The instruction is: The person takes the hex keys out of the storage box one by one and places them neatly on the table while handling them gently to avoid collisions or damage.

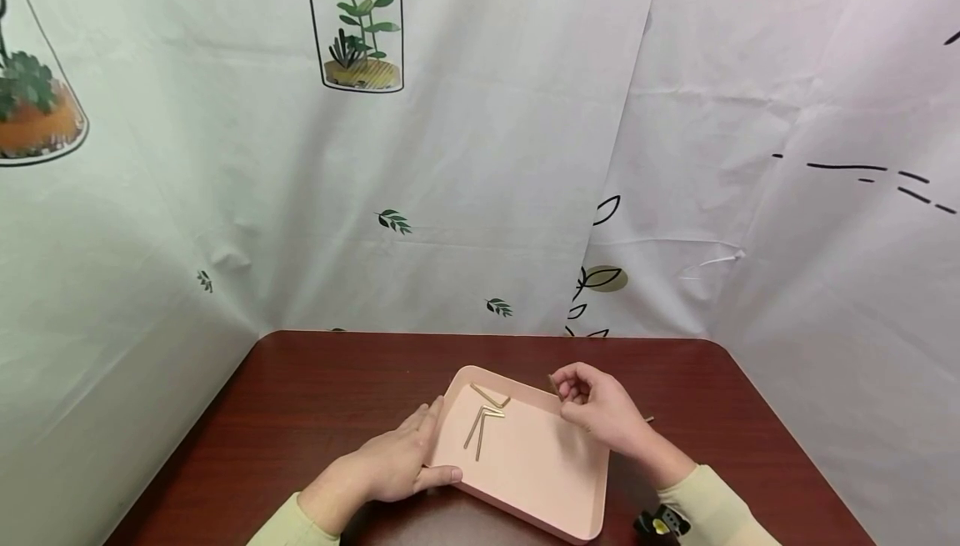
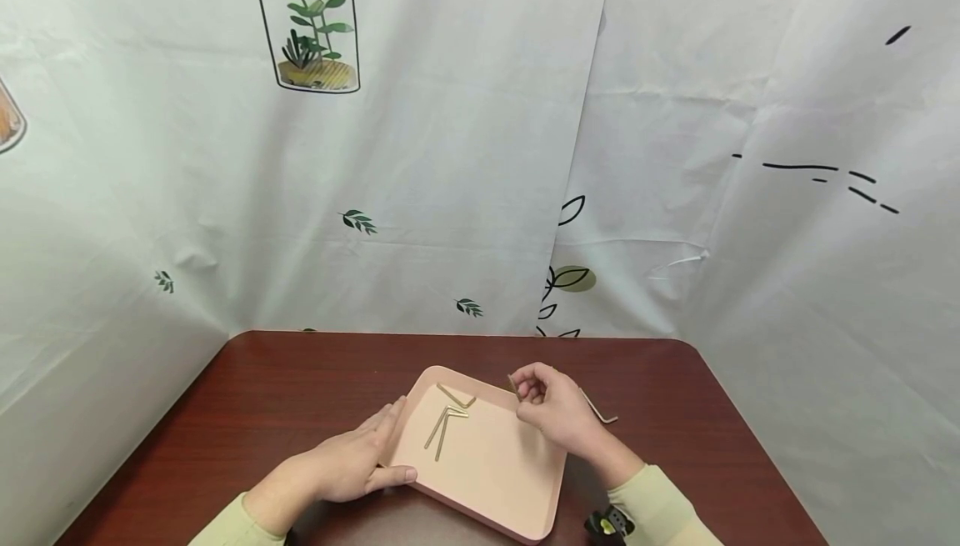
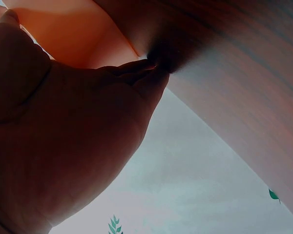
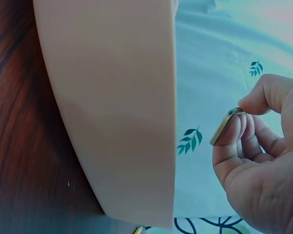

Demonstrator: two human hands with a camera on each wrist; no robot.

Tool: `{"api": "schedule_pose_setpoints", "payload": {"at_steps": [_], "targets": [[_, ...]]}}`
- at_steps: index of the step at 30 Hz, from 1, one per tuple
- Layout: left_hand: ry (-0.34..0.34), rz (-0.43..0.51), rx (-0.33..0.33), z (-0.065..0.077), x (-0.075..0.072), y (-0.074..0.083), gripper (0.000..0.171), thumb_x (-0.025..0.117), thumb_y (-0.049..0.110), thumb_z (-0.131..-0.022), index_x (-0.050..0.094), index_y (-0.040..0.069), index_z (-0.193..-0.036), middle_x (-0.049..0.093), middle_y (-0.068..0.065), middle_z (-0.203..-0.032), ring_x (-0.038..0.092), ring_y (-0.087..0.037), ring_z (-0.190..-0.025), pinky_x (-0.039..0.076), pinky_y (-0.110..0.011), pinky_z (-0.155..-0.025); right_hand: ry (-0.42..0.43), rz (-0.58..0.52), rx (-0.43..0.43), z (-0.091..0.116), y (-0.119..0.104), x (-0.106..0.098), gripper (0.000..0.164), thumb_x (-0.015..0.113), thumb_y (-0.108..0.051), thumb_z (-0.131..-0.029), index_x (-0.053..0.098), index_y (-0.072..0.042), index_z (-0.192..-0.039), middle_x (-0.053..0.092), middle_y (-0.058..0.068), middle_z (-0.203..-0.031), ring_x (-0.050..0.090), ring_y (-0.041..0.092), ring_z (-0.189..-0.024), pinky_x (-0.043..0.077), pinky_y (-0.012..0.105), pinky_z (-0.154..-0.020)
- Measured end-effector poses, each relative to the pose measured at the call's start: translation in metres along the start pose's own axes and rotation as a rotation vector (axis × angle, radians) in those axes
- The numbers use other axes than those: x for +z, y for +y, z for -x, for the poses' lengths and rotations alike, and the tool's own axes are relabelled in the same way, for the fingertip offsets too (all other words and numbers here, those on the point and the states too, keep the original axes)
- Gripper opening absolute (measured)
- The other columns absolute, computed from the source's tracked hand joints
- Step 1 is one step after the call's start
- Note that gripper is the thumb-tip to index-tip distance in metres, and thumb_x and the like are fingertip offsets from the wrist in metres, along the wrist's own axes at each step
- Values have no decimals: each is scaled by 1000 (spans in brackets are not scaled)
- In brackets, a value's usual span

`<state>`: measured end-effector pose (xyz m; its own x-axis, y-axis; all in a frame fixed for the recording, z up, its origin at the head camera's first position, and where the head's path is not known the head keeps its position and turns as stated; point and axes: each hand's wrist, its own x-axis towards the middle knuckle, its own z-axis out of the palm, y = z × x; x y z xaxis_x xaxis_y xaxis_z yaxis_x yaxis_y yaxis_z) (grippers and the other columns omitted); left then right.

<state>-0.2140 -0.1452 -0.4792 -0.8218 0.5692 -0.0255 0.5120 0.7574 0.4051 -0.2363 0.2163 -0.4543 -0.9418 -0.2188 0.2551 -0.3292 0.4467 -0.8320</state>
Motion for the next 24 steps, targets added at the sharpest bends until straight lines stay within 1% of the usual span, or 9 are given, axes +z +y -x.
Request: {"api": "schedule_pose_setpoints", "payload": {"at_steps": [4, 10, 18, 24], "targets": [[0, -1, 3, 0, -1, 0, 117, 70, 70, -102, 22, -12, -171, 35, -30, -175, 39, -47, -161, 45, -64, -119, 12, 5, 14, 0, 2, -3, 35, 70, 12, -83, 72, 1, -116, 67, 9, -97, 63, 15, -87, 52, 23, -74], [0, -8, 6, -1, -1, 0, 117, 71, 69, -101, 22, -12, -171, 34, -30, -175, 39, -47, -160, 46, -63, -118, 27, 15, 25, 1, 3, -8, 37, 70, 11, -82, 72, 1, -117, 68, 12, -99, 62, 19, -90, 52, 25, -76], [1, 3, 4, 1, -2, 1, 118, 71, 68, -101, 21, -12, -171, 34, -31, -175, 39, -47, -161, 44, -64, -119, 54, 30, 31, 3, 3, -16, 37, 70, 12, -82, 73, 0, -117, 66, 6, -97, 62, 17, -88, 51, 24, -76], [0, 4, 2, 0, -1, 0, 117, 70, 69, -102, 22, -12, -171, 33, -30, -176, 38, -47, -161, 44, -64, -120, 70, 38, 36, 4, 5, -23, 36, 71, 12, -82, 73, -2, -116, 65, 6, -96, 61, 16, -87, 50, 24, -75]]}}
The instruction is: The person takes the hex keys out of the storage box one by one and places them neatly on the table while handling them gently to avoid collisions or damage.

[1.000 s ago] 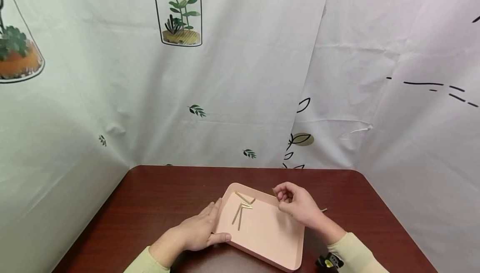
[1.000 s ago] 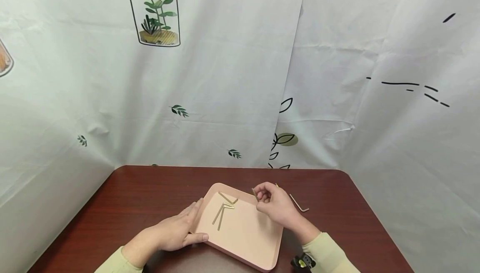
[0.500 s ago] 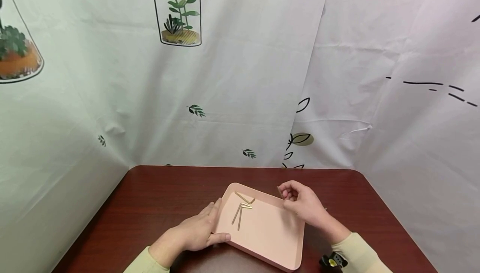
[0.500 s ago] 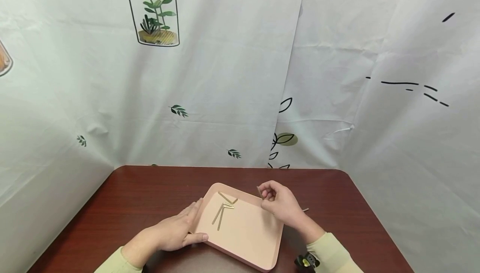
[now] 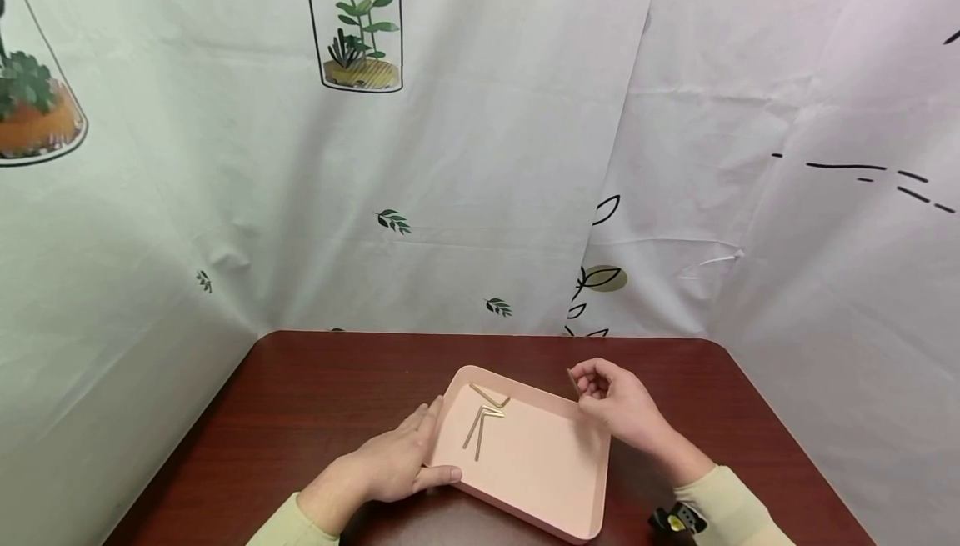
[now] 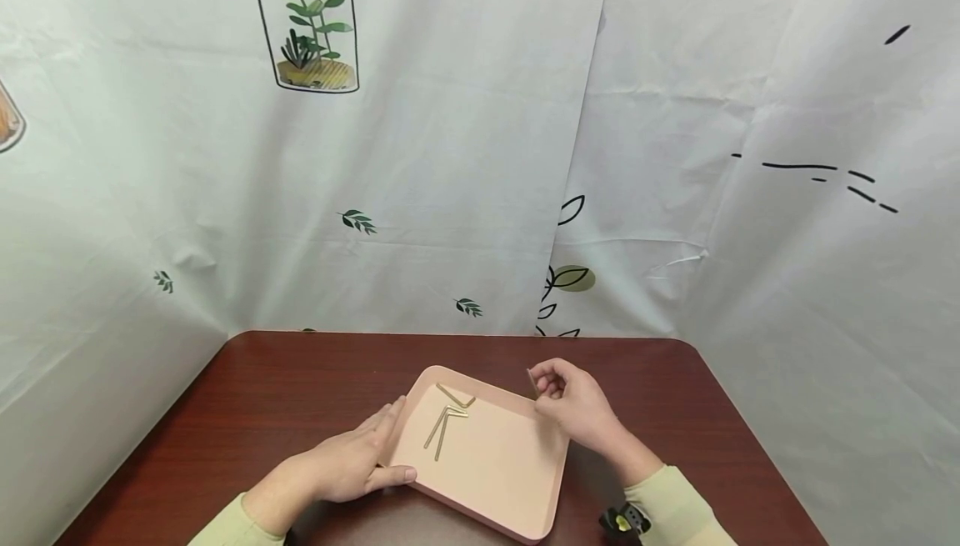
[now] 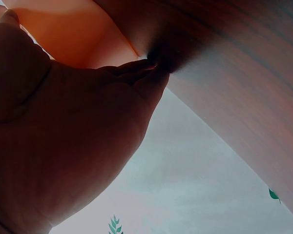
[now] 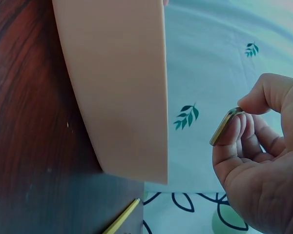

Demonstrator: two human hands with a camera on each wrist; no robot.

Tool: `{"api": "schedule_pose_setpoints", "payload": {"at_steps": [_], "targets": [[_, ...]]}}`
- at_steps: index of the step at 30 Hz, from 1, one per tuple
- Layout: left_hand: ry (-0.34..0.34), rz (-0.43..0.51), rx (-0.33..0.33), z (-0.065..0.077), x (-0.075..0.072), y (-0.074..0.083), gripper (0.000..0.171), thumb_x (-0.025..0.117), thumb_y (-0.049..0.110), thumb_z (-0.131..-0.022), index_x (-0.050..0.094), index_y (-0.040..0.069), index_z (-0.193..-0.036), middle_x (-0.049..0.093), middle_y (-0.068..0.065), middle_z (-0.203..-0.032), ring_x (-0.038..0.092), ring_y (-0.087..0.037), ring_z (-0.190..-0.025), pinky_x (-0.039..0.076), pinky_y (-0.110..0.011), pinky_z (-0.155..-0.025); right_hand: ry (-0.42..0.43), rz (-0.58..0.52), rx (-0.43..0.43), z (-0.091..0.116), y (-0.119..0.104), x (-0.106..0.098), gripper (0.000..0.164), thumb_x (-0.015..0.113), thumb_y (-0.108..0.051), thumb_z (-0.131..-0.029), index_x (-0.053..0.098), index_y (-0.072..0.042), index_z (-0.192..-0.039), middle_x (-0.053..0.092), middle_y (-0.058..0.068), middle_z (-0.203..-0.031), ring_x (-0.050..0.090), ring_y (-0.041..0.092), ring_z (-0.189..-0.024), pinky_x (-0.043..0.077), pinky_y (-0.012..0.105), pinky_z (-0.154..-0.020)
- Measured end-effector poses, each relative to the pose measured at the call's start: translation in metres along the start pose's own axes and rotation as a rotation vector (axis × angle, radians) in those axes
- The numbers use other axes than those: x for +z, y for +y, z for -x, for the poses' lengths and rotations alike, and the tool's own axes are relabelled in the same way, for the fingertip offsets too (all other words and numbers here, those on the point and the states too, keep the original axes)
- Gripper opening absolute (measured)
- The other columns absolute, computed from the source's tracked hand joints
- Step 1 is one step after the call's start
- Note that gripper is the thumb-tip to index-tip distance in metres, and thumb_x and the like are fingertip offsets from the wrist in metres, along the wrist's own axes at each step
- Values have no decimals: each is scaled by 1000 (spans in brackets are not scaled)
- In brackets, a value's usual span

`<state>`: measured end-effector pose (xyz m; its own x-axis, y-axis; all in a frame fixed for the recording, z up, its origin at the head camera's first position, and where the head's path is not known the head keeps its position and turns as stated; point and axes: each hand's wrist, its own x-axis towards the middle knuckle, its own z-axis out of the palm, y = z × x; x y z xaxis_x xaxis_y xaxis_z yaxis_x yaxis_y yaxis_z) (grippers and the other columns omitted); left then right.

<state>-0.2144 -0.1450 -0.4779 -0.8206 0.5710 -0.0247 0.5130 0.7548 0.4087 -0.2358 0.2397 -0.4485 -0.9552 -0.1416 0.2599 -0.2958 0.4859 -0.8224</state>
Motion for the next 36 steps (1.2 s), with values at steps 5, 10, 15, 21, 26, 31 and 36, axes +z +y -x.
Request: {"api": "schedule_pose_setpoints", "payload": {"at_steps": [5, 10, 15, 21, 26, 31, 36], "targets": [[-4, 1, 1, 0, 0, 0, 117, 70, 69, -102, 22, -12, -171, 32, -29, -176, 38, -47, -161, 44, -64, -120, 11, -7, 12, 1, 3, -5, 37, 71, 12, -82, 73, -2, -117, 65, 7, -97, 61, 16, -87, 50, 24, -75], [-6, 1, -2, 0, -1, 0, 117, 71, 68, -102, 21, -13, -171, 32, -30, -176, 37, -47, -161, 44, -64, -120, 28, 27, 32, 2, 7, -12, 37, 73, 11, -83, 73, -2, -118, 65, 6, -98, 60, 17, -87, 50, 24, -74], [-7, -1, -2, 0, -1, 1, 117, 71, 68, -102, 21, -13, -171, 32, -29, -177, 37, -46, -162, 44, -64, -120, 42, 77, 44, 2, 12, -19, 37, 74, 9, -82, 73, -1, -118, 66, 6, -98, 61, 16, -86, 51, 24, -74], [1, -4, 11, -1, -1, 1, 117, 71, 68, -102, 22, -13, -170, 33, -30, -176, 38, -47, -161, 44, -64, -120, 54, 112, 73, 1, 18, -25, 35, 73, 7, -85, 72, 1, -119, 66, 6, -99, 62, 16, -87, 52, 24, -74], [8, -2, 25, 0, 0, 1, 116, 71, 67, -102, 21, -13, -170, 33, -32, -175, 39, -49, -160, 44, -65, -119, 64, 113, 75, 2, 22, -29, 34, 75, 7, -85, 73, 0, -118, 66, 7, -98, 61, 17, -87, 50, 23, -74], [5, -4, 22, 0, 0, 0, 116, 71, 67, -102, 21, -13, -171, 33, -32, -175, 39, -48, -160, 44, -65, -119, 74, 108, 74, 1, 27, -33, 35, 75, 7, -84, 73, -1, -118, 66, 6, -98, 61, 16, -86, 49, 23, -74], [3, 0, 16, 0, 0, 0, 116, 71, 67, -102, 21, -13, -171, 33, -32, -175, 39, -48, -160, 45, -65, -119, 78, 113, 83, -1, 34, -37, 37, 75, 6, -84, 73, -1, -120, 67, 6, -99, 61, 15, -87, 50, 23, -73]]}}
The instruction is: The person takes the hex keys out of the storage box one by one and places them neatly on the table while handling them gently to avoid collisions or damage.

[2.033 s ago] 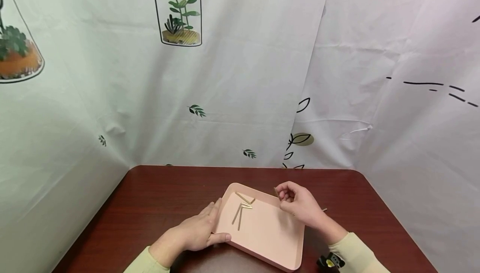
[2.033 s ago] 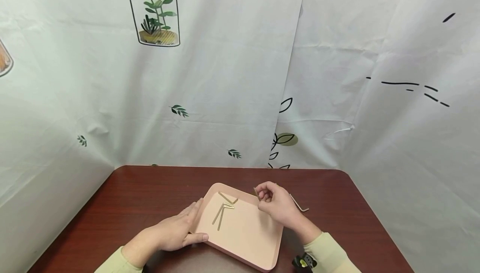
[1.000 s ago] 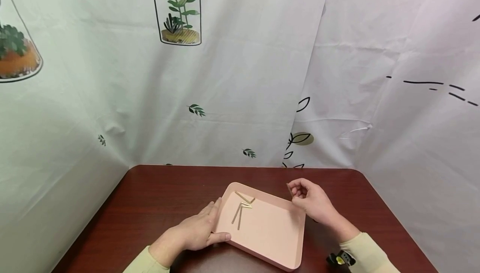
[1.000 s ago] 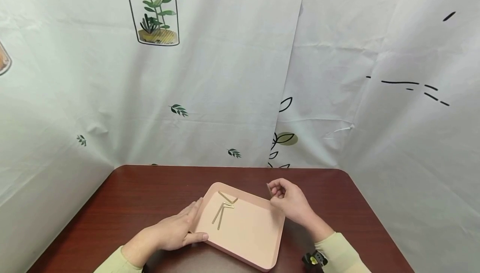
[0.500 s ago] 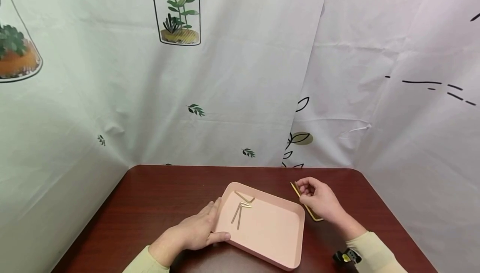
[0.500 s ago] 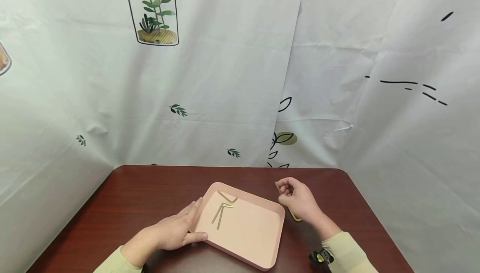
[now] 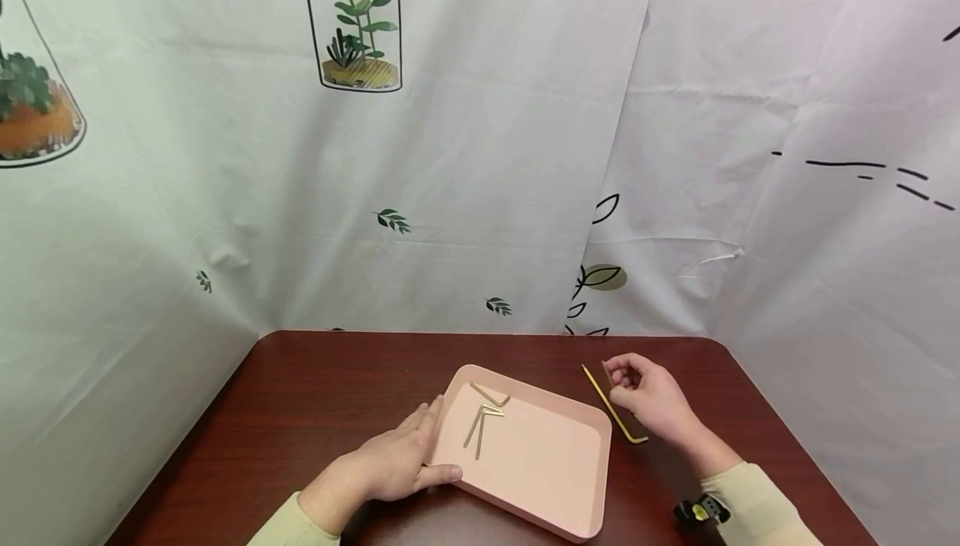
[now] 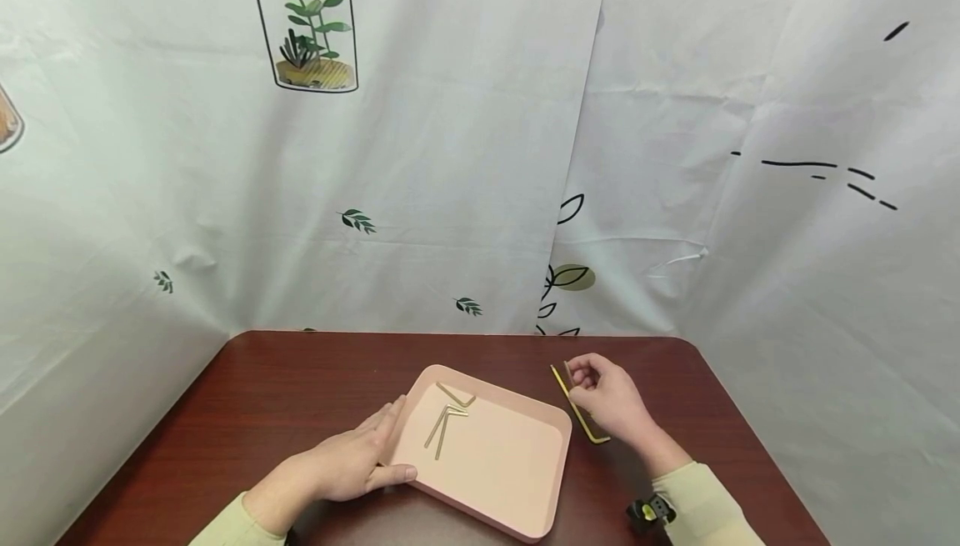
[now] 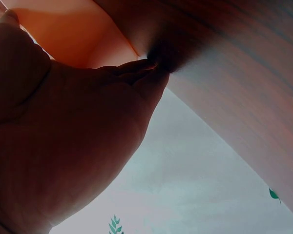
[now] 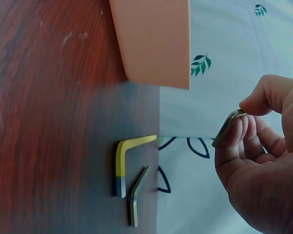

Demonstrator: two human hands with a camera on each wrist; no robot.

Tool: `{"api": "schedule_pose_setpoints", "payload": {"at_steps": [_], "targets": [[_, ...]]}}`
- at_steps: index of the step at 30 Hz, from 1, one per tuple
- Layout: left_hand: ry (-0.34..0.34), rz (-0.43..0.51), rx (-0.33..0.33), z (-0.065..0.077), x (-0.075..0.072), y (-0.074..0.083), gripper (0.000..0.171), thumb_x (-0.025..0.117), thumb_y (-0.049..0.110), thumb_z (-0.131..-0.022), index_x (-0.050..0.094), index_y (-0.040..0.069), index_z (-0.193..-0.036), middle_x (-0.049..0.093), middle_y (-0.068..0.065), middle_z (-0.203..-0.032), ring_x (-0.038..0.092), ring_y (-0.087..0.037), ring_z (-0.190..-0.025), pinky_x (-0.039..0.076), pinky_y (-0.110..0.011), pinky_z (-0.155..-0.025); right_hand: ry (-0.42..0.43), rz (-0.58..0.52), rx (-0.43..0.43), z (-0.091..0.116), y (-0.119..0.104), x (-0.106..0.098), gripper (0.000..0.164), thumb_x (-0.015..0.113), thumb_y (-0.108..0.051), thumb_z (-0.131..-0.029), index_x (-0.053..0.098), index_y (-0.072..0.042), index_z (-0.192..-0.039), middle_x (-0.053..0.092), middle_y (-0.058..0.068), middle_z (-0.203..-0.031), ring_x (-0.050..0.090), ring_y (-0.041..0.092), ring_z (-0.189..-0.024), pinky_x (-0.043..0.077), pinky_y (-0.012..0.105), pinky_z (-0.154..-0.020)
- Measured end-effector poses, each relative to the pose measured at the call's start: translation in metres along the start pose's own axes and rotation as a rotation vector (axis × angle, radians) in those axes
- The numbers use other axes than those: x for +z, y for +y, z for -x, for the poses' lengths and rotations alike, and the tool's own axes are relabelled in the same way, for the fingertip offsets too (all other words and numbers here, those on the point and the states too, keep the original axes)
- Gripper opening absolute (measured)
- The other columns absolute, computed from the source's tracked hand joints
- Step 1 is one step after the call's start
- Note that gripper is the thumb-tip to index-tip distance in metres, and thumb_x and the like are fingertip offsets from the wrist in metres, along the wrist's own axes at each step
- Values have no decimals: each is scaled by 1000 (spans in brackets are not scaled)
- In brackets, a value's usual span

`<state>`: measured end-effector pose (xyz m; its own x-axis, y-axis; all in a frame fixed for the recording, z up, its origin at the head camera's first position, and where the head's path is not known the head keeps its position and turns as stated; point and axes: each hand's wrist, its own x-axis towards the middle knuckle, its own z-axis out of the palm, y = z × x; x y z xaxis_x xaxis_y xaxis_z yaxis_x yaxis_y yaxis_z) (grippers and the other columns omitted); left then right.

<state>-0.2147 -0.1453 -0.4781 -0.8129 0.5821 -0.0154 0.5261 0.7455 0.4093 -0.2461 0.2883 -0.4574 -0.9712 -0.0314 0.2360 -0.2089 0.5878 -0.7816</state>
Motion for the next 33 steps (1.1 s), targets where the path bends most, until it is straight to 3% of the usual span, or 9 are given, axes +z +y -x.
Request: {"api": "schedule_pose_setpoints", "payload": {"at_steps": [33], "targets": [[0, 0, -10, -1, 2, -2, 117, 68, 71, -102, 21, -11, -171, 33, -30, -176, 38, -46, -161, 46, -63, -119, 14, 108, 53, -9, 45, -21, 33, 77, 1, -91, 72, 4, -124, 68, 8, -103, 60, 18, -89, 49, 27, -69]]}}
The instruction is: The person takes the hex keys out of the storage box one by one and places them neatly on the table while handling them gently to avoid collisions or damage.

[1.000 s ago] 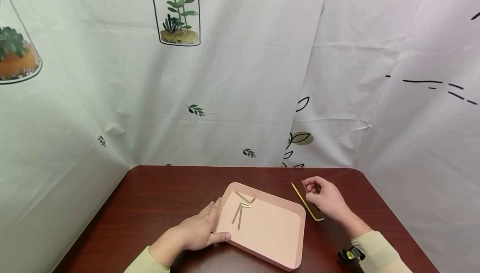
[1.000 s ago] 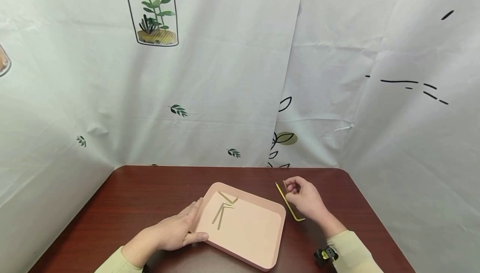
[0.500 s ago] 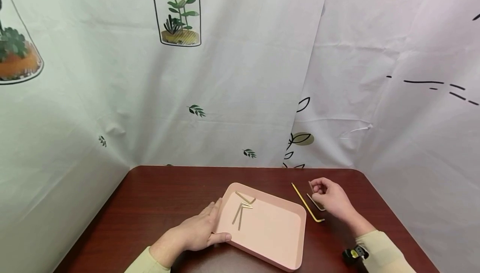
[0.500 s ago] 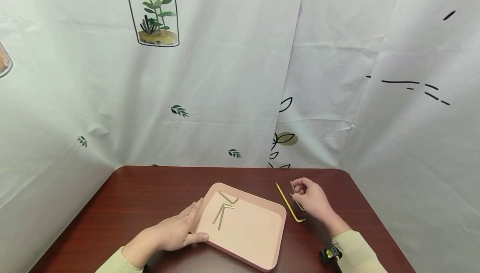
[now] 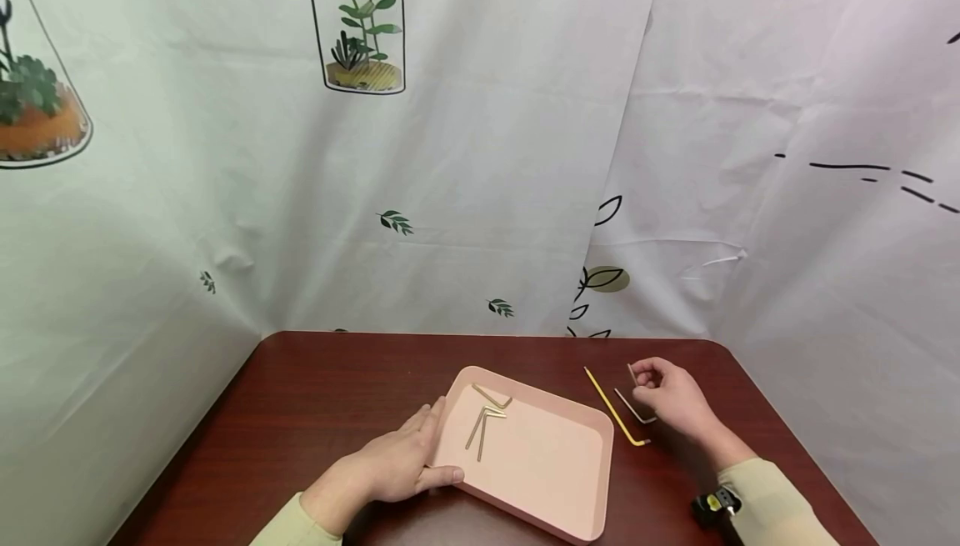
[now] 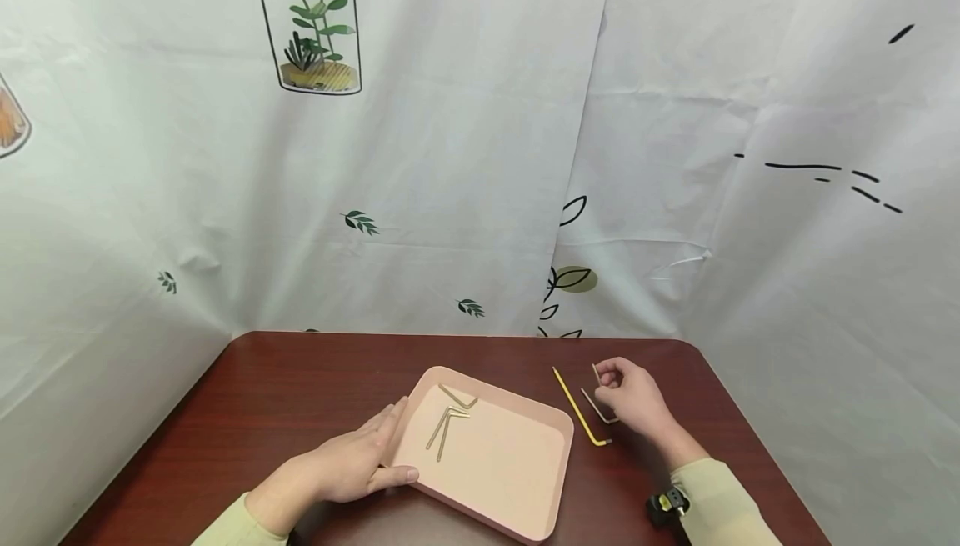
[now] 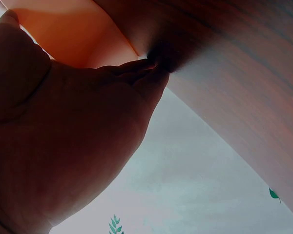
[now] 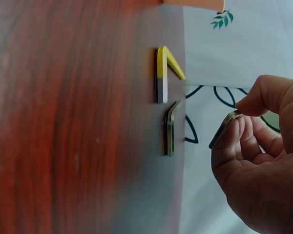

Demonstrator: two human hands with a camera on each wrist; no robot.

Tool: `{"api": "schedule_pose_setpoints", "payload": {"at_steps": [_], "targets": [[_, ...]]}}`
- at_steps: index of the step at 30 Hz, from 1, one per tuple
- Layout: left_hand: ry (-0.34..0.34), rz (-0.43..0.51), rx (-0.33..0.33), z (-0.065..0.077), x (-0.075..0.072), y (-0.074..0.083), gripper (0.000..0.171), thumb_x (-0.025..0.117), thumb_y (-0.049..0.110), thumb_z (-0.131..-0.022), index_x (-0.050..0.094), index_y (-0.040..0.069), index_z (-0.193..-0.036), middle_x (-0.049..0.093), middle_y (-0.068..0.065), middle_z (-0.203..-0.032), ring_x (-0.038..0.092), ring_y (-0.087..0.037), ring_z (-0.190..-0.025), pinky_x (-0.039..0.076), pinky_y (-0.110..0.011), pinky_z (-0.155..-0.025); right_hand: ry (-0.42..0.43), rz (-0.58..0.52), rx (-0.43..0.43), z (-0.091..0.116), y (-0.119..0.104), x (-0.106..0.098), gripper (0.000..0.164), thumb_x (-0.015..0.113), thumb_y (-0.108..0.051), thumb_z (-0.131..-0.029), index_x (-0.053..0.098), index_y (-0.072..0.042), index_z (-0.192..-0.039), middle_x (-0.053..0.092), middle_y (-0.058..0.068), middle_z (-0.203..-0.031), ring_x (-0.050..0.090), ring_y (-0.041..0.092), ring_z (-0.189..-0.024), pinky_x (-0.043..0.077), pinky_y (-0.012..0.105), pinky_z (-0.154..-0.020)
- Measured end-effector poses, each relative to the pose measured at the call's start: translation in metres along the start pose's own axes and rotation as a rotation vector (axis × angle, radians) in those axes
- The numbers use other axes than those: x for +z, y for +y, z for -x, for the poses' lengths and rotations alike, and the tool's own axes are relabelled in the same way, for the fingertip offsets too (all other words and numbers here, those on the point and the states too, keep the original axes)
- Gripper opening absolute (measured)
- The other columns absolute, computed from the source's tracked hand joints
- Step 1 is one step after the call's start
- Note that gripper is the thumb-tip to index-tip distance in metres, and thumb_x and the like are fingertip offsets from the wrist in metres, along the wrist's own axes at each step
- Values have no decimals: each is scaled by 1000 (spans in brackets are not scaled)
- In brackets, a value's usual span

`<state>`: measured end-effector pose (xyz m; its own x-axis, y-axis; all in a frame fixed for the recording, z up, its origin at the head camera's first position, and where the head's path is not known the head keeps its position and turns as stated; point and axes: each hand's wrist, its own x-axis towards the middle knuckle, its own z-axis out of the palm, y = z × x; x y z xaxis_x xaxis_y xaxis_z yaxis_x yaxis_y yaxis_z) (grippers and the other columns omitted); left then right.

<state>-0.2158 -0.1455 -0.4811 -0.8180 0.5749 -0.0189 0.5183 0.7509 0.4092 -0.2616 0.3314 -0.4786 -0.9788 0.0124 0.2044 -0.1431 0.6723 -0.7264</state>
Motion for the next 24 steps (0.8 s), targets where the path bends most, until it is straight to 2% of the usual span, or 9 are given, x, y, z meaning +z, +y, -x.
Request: {"api": "schedule_pose_setpoints", "payload": {"at_steps": [16, 24], "targets": [[-8, -4, 3, 1, -3, 1, 116, 70, 67, -103, 20, -12, -171, 31, -29, -177, 38, -47, -161, 45, -64, -119, -38, 66, -3, -9, 11, -3, 31, 75, 0, -89, 72, 5, -119, 67, 5, -97, 59, 19, -85, 48, 28, -68], [-3, -2, 14, 1, -4, 4, 115, 70, 67, -103, 21, -12, -171, 32, -30, -176, 38, -47, -161, 45, -64, -119, -80, 84, 23, -11, 16, -3, 28, 75, 1, -88, 71, 5, -116, 65, 6, -92, 58, 18, -76, 48, 29, -64]]}}
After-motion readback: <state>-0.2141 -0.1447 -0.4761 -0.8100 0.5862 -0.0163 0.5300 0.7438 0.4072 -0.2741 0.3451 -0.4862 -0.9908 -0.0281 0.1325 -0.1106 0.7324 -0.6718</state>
